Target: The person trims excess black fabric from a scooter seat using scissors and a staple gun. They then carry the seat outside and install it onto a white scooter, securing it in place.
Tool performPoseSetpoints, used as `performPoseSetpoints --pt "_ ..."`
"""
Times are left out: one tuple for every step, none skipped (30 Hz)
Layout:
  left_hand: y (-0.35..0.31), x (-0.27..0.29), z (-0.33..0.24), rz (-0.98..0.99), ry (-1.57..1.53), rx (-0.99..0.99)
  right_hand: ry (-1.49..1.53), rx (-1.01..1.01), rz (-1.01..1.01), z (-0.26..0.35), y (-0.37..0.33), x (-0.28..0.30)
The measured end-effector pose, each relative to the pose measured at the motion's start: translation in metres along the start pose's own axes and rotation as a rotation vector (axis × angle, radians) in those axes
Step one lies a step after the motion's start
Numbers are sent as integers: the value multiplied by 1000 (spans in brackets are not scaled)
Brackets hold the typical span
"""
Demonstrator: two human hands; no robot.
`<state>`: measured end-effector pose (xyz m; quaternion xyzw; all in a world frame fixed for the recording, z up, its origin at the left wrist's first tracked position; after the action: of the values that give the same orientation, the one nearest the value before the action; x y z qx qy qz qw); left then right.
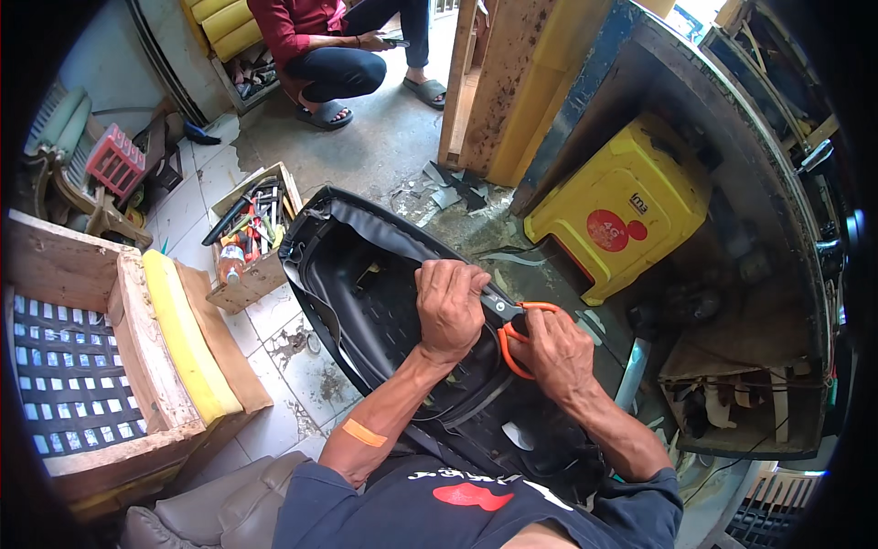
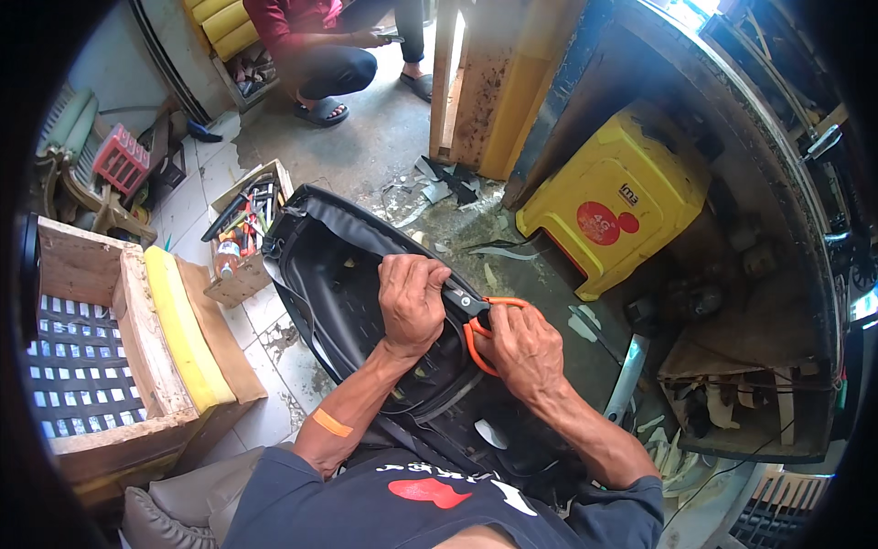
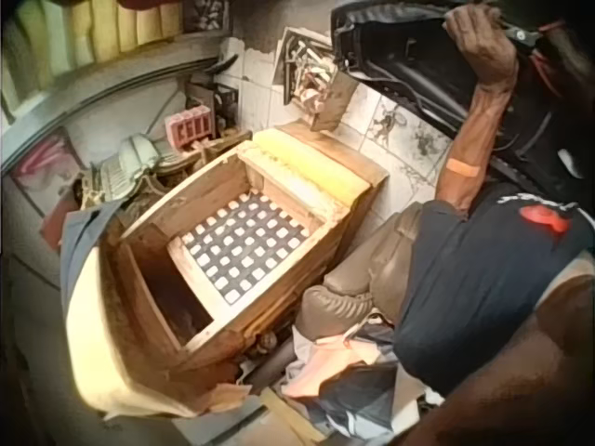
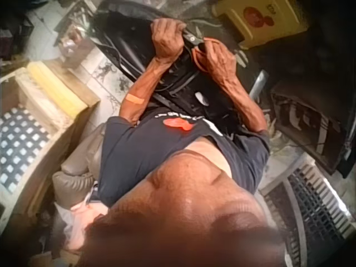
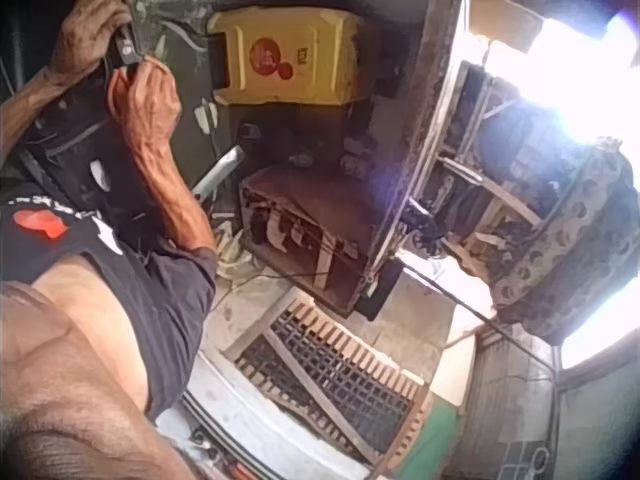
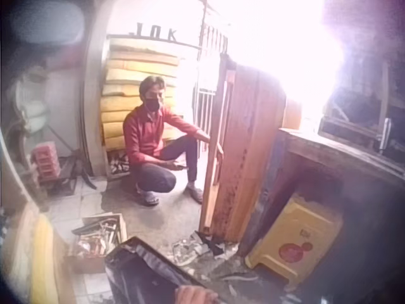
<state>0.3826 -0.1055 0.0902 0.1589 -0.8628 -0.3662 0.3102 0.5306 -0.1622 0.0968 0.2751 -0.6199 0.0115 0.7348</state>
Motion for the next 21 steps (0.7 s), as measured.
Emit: performPoseSetpoints --pt "0 0 -1 8 -24 -1 26 -16 27 -4 0 0" --pt "-2 -1 3 -3 -54 38 52 -32 54 -9 -1 1" --pt "-4 -4 8 -12 -86 77 78 -51 81 -14 -3 2" --pt "-2 -6 16 -36 -105 107 157 -119 79 -20 1 13" --pt "-1 -8 18 -28 -110 129 189 -180 141 -35 -5 17" --pt "2 -10 23 -48 -118 144 222 -240 203 -52 -15 20" --pt "5 -15 28 -61 -130 156 305 -279 174 -70 -30 16" --pt "6 -22 32 -66 -144 174 566 -430 173 -86 -50 -2" --pt "10 -35 35 -43 -177 206 1025 -675 70 -104 -82 -45" --pt "16 -44 40 -27 -180 192 1504 -885 -57 -110 -102 -85" --pt "21 -51 46 -14 -166 176 1528 -1008 -64 -94 -86 -73" --pt "28 -57 53 -1 -152 162 1550 -904 -90 -90 -71 -79" --pt "44 -65 53 -16 -183 142 1549 -809 -137 -90 -63 -77" --pt "62 -72 58 -30 -204 122 1554 -711 -180 -88 -52 -79" --pt "82 -82 65 -3 -260 167 1623 -729 -282 -87 -40 -83" --pt "98 -88 76 25 -306 218 1695 -746 -377 -82 -25 -89" --pt "112 -94 91 84 -371 225 1774 -751 -463 -71 -11 -95" --pt "129 -98 105 134 -429 228 1710 -728 -530 -53 1 -91" --pt "140 -95 107 155 -415 207 1684 -737 -577 -32 9 -88" --pt "145 -96 112 181 -440 189 1650 -757 -619 -12 12 -87" --pt "144 -95 110 218 -430 188 1473 -778 -593 7 13 -82"
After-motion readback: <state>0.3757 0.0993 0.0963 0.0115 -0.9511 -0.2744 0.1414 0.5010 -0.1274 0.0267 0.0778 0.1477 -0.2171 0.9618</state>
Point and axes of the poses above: each hand's wrist, its own y-axis towards the middle knuckle, its own x-axis out of the back of the hand, z = x × y, the point moved 7 cm from there along y, towards the middle knuckle, and after that the axes turned 3 degrees about y, right-handed, at the moved point
